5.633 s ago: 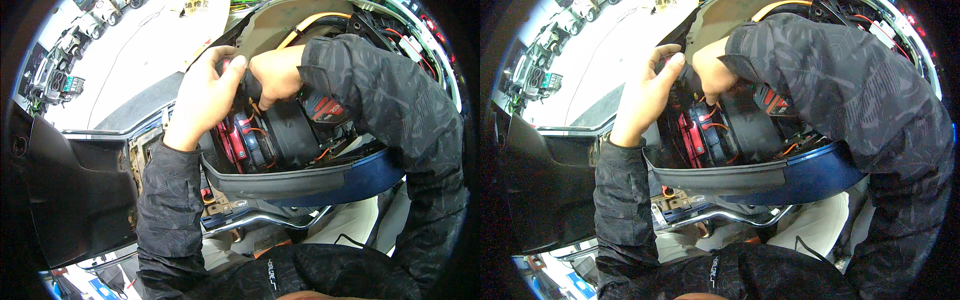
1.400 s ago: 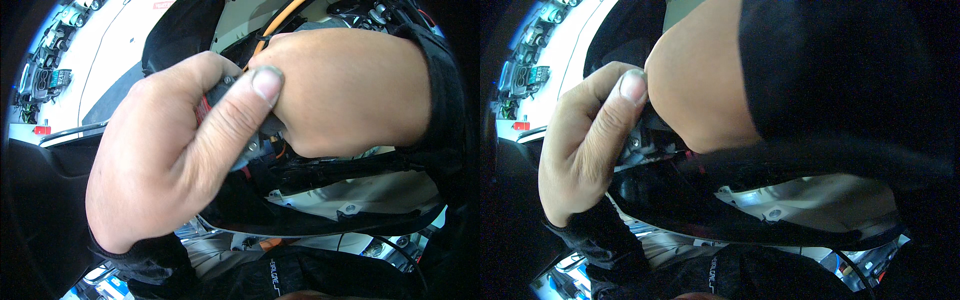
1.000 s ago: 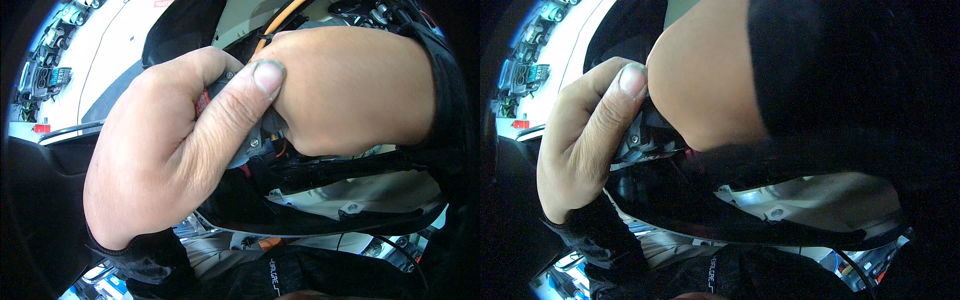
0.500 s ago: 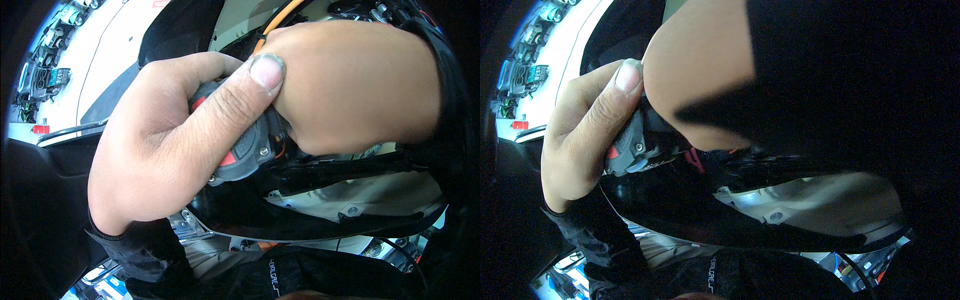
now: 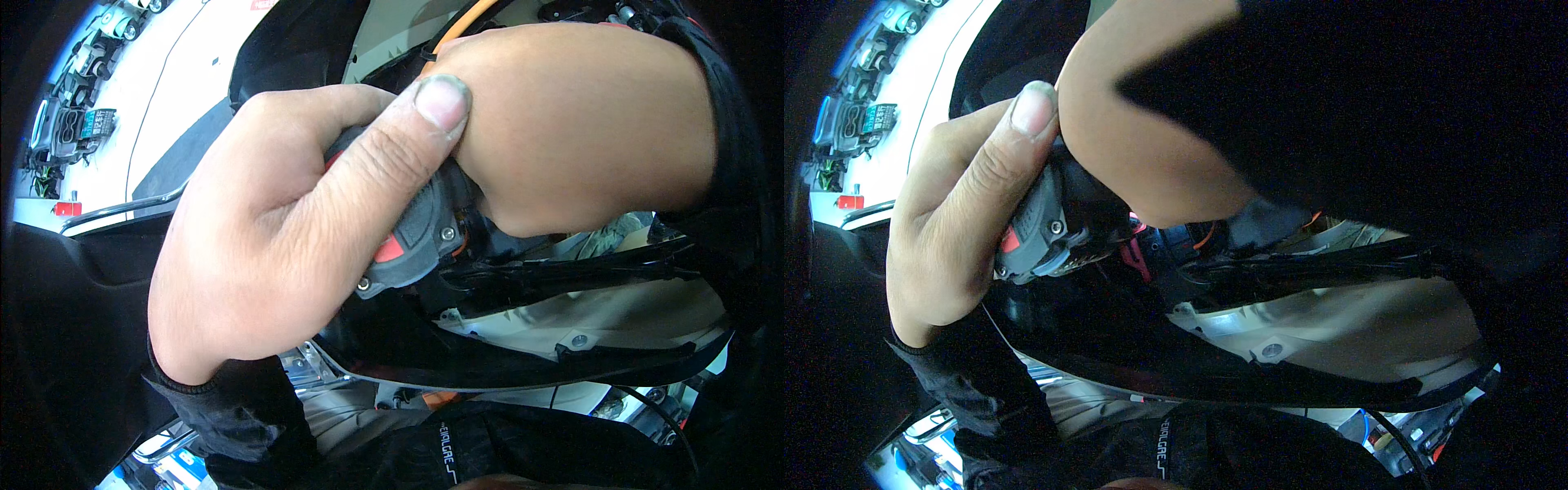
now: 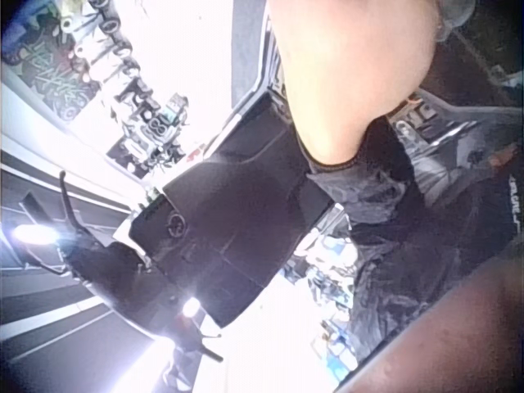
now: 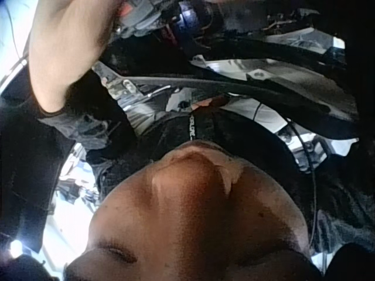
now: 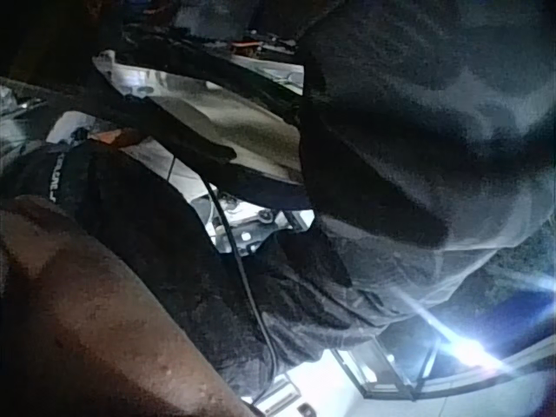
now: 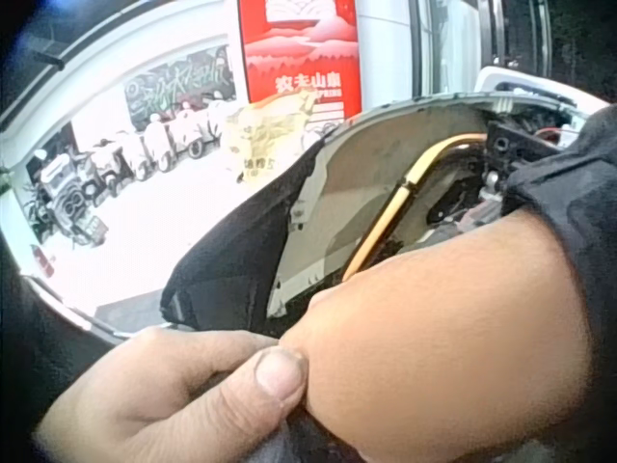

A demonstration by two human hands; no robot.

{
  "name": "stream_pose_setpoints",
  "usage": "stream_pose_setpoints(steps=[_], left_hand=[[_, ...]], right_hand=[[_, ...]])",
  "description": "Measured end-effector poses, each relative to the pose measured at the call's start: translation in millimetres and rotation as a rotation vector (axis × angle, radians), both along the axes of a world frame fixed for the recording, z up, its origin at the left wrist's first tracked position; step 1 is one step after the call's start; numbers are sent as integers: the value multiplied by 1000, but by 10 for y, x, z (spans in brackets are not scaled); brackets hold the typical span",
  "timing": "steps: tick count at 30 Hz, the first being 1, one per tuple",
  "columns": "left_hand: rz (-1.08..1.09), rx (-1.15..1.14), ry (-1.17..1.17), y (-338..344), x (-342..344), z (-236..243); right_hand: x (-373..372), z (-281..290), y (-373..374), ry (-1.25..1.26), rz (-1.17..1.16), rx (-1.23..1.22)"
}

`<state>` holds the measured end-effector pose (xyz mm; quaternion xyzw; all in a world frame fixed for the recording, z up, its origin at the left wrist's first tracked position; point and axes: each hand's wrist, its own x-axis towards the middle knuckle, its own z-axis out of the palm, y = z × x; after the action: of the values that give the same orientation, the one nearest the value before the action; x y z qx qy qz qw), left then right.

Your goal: The person is repairing a scooter, using a wrench and a power drill to tighten bolts and adjust components. They work on the scooter's internal parts, including the battery and wiring, and use a metal bar to secure components.

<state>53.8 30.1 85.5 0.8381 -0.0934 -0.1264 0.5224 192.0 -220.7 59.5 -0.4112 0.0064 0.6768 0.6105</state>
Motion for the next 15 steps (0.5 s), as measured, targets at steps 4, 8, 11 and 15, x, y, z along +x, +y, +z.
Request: stream_pose_setpoints(steps=[4, 8, 11, 15], left_hand=[[36, 34, 24, -6, 6, -1], [20, 36, 11, -3, 24, -9], [8, 36, 29, -8, 32, 19], [34, 65, 46, -32, 53, 50]], right_hand=[[-69, 98, 62, -346, 159, -95], [-16, 309, 115, -909, 693, -46], [-86, 247, 34, -623, 200, -227], [-125, 235, 31, -704, 205, -353]])
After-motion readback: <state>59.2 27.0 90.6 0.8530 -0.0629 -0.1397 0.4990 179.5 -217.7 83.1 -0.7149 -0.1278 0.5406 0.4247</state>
